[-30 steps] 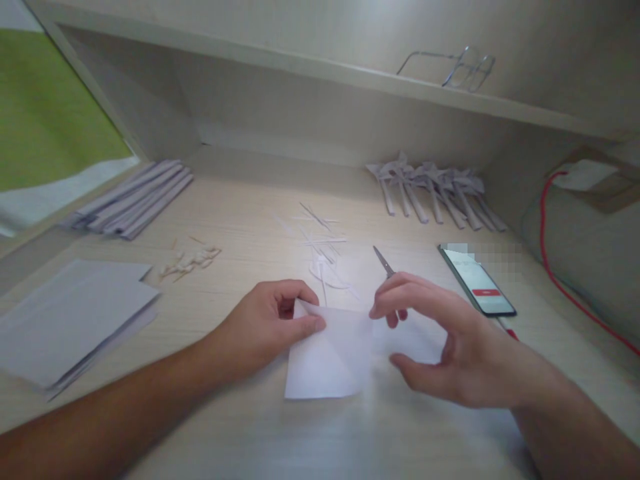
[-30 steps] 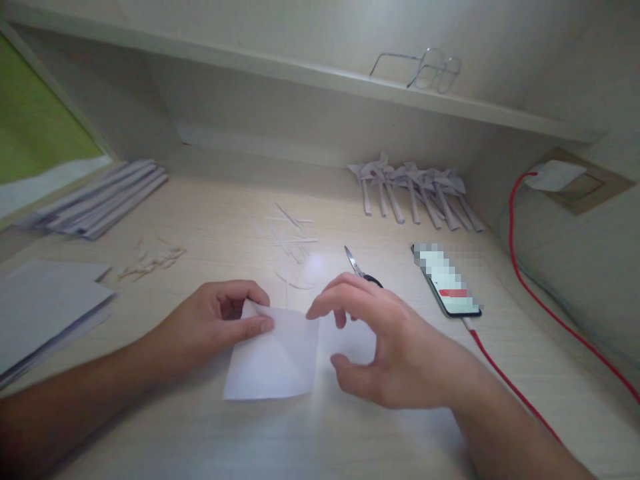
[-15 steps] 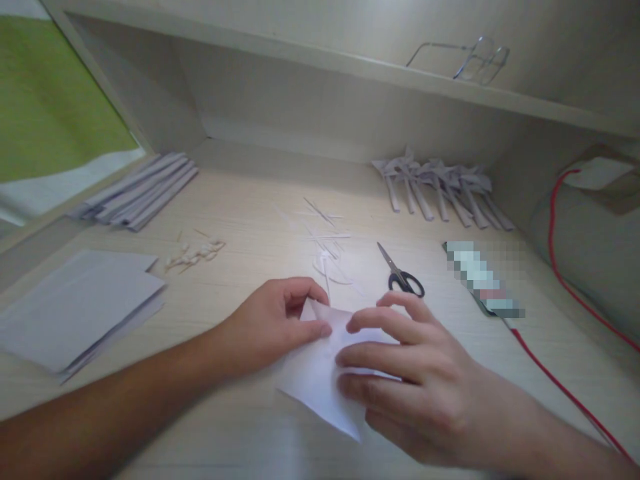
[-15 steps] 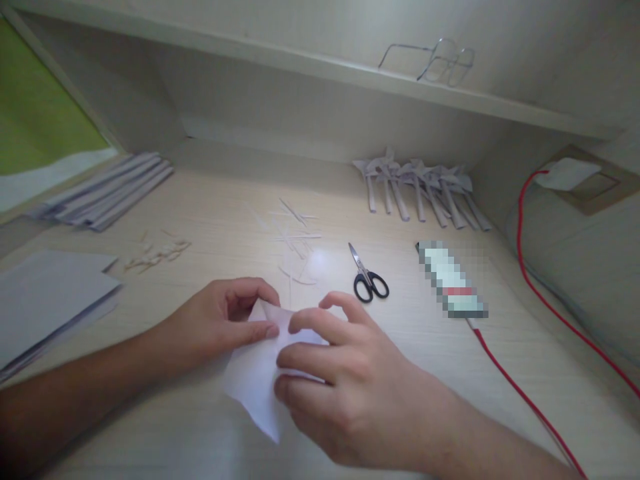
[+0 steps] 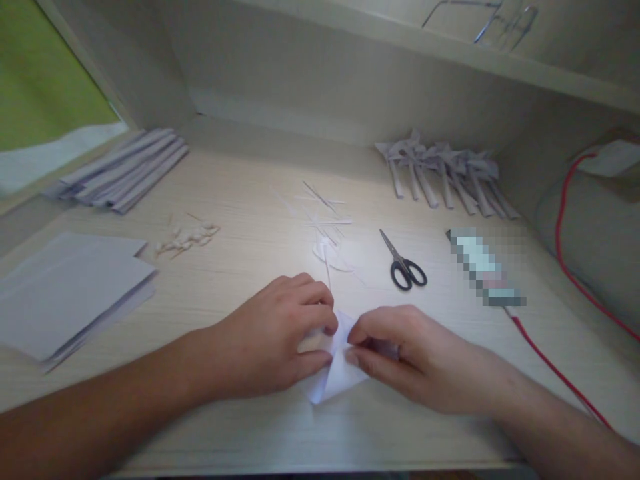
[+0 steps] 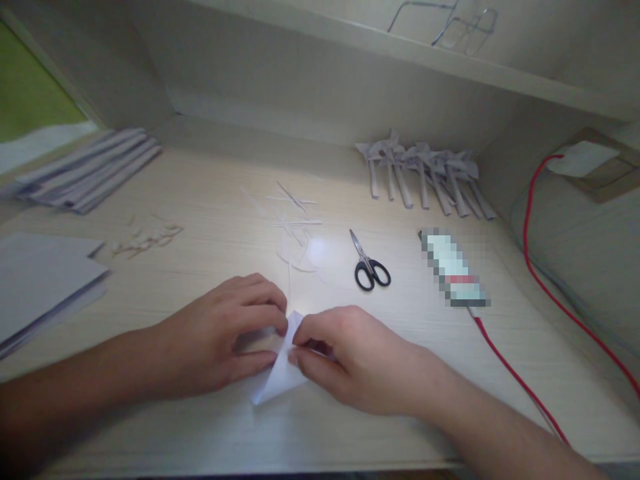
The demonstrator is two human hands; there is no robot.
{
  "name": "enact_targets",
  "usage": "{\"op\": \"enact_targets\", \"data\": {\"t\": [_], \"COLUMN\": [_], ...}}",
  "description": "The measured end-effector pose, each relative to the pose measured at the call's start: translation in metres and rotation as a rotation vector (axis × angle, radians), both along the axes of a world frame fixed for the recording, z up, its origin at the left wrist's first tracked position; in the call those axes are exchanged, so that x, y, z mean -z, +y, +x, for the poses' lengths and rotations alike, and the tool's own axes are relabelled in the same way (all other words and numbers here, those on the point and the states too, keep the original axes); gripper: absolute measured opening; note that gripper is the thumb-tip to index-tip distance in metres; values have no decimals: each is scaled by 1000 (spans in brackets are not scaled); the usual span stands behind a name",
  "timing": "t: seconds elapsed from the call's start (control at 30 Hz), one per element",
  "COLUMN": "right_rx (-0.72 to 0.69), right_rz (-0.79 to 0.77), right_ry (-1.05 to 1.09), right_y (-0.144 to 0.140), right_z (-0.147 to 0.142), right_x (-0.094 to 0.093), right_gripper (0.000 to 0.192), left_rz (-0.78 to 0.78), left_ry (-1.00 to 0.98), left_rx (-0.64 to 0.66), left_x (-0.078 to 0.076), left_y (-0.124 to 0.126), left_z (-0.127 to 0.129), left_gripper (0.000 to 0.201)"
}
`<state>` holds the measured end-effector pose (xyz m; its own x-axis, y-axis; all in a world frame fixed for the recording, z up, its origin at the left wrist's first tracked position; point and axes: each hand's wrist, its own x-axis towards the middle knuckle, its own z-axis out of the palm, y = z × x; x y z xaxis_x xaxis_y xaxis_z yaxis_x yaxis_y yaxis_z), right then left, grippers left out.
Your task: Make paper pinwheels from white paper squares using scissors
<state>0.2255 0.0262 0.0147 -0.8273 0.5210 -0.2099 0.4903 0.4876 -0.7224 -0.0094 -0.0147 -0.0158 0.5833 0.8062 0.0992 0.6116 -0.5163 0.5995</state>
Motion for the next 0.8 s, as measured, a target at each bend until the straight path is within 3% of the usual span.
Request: {"op": "enact_targets", "data": {"t": [0.37, 0.57, 0.8], "right_rx": [181, 157, 80], "right_rz": [249, 266, 319], "right_ry": [-26, -39, -57], "right_y": [4, 5, 7], "right_z": [-8, -7, -7], "right_x": [24, 26, 28], "right_gripper": [9, 9, 10], "left_rz": [-53, -86, -104], "left_ry": [58, 74, 62], "left_rx": [-31, 9, 23], "left_x": [-4, -9, -8], "left_y": [7, 5, 5], "left_z": [-8, -12, -15], "left_gripper": [24, 27, 15]}}
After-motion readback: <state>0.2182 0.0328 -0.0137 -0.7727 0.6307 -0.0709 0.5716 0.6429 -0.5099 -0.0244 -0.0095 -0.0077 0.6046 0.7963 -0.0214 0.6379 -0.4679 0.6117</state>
